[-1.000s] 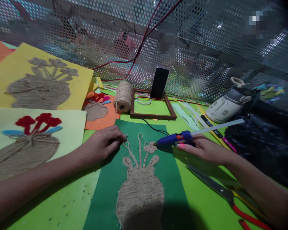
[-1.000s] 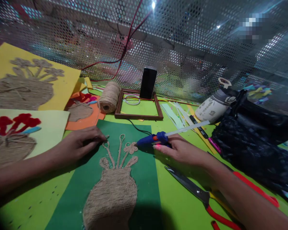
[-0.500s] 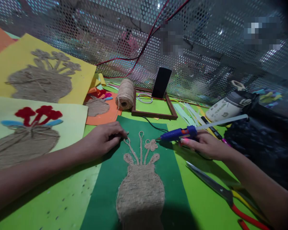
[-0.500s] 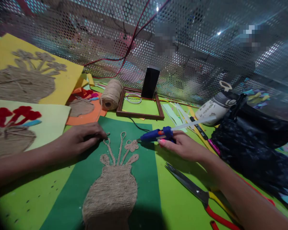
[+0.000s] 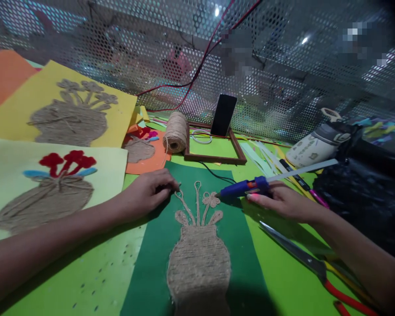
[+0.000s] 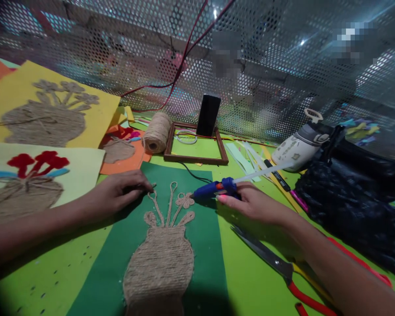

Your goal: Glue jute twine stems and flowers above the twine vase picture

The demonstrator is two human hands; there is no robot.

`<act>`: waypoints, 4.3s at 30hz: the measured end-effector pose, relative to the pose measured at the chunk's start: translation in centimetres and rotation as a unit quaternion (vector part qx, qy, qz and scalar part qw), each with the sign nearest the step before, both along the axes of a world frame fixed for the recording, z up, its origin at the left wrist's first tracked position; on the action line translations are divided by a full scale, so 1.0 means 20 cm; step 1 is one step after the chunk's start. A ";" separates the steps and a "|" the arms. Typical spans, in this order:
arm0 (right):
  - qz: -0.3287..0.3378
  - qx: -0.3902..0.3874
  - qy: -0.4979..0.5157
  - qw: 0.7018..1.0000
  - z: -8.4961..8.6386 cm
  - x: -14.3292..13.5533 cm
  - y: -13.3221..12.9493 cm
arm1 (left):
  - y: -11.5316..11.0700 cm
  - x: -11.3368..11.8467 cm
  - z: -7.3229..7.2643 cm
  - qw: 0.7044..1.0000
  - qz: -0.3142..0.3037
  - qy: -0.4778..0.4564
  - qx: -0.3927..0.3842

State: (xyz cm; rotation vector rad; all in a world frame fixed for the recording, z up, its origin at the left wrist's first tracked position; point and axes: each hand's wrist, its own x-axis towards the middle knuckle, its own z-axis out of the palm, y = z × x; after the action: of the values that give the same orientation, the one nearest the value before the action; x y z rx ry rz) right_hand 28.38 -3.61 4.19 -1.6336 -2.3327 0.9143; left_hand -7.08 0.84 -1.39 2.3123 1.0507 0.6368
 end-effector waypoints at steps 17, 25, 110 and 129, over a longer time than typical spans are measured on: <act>-0.011 0.005 0.022 1.000 -0.02 -0.01 0.01 | 0.01 0.01 0.00 0.999 0.000 0.009 0.032; -0.003 -0.011 0.040 0.999 -0.03 -0.01 0.02 | 0.00 0.01 0.00 0.999 0.006 0.013 0.038; 0.024 0.139 -0.033 0.989 0.00 -0.21 -0.11 | -0.01 0.21 -0.01 0.996 -0.023 0.017 0.087; 0.043 0.197 -0.047 0.978 0.01 -0.22 -0.10 | -0.01 0.21 -0.02 0.996 -0.030 0.014 0.085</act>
State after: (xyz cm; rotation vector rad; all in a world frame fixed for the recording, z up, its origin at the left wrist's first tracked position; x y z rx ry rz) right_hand 24.06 -5.54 4.35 -1.4486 -2.4611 0.3559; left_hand -2.92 0.66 -1.72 2.4950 0.9676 0.6955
